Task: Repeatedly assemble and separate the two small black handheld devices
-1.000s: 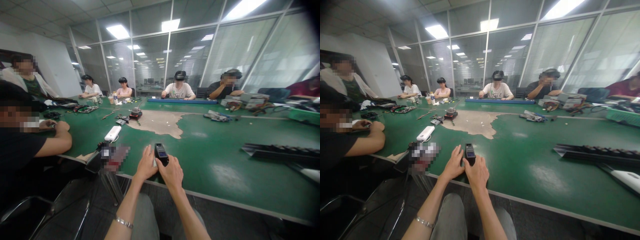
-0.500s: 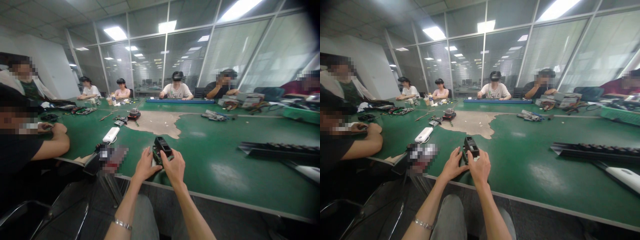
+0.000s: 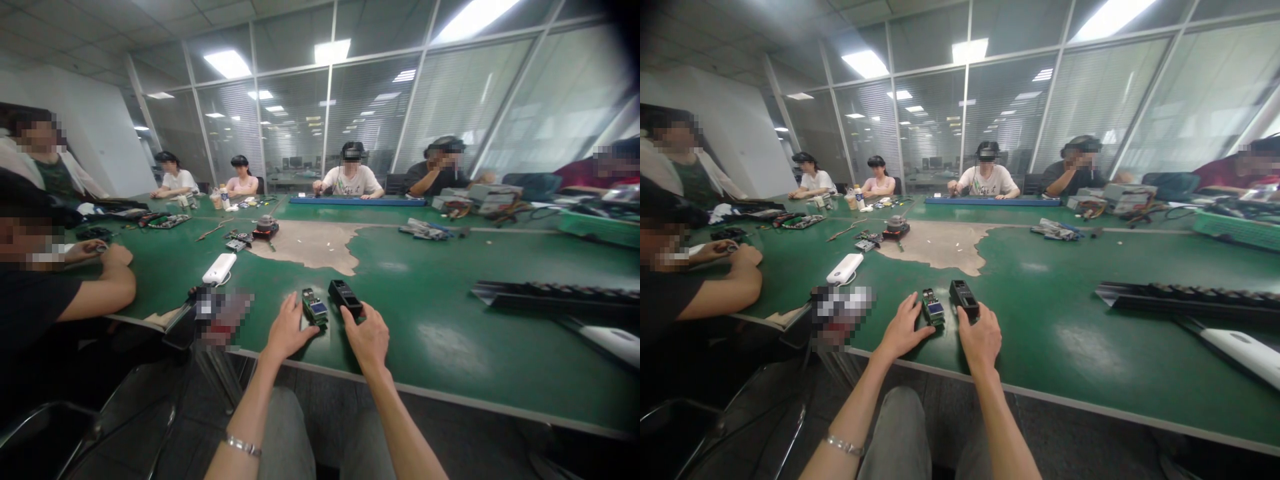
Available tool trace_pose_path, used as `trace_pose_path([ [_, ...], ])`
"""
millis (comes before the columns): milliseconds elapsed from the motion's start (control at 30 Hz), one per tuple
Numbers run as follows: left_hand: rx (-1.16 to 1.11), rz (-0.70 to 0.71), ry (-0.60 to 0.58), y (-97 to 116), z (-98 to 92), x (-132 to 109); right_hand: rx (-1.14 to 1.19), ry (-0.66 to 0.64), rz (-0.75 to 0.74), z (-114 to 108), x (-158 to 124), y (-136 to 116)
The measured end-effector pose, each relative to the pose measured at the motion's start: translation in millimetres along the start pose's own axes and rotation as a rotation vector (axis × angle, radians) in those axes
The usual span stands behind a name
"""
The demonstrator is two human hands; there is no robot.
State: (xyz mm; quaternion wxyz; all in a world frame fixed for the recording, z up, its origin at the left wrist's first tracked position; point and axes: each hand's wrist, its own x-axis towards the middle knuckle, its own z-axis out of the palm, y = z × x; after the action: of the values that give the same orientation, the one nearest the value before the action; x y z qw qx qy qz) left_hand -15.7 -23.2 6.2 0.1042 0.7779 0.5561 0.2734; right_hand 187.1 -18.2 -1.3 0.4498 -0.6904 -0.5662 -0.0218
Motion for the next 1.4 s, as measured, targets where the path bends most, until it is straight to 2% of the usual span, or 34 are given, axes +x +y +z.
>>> trace_pose_path([
  [333, 0.023, 0.017, -0.026, 2.7, -3.1, -0.9, -0.146, -0.116, 0.009, -2.3, -7.3, -6.4],
  [800, 0.045, 0.032, -0.037, 4.2, -4.7, -0.5, -0.225, -0.14, 0.033, -3.6, -7.1, -11.4],
  [900, 0.049, 0.031, -0.035, 4.0, -4.1, -0.3, -0.18, -0.131, 0.033, -3.9, -6.1, -9.3],
  [1100, 0.049, 0.036, -0.028, 4.3, -3.0, -1.0, 0.055, -0.031, -0.009, -9.2, -2.8, -9.6],
  [1233, 0.037, 0.047, -0.012, 3.9, -2.3, -1.8, 0.167, -0.005, -0.01, -14.1, -2.1, -27.8],
  [1400, 0.029, 0.036, 0.002, 4.5, -2.5, -1.9, 0.185, -0.041, -0.048, -13.1, -4.5, -55.8],
])
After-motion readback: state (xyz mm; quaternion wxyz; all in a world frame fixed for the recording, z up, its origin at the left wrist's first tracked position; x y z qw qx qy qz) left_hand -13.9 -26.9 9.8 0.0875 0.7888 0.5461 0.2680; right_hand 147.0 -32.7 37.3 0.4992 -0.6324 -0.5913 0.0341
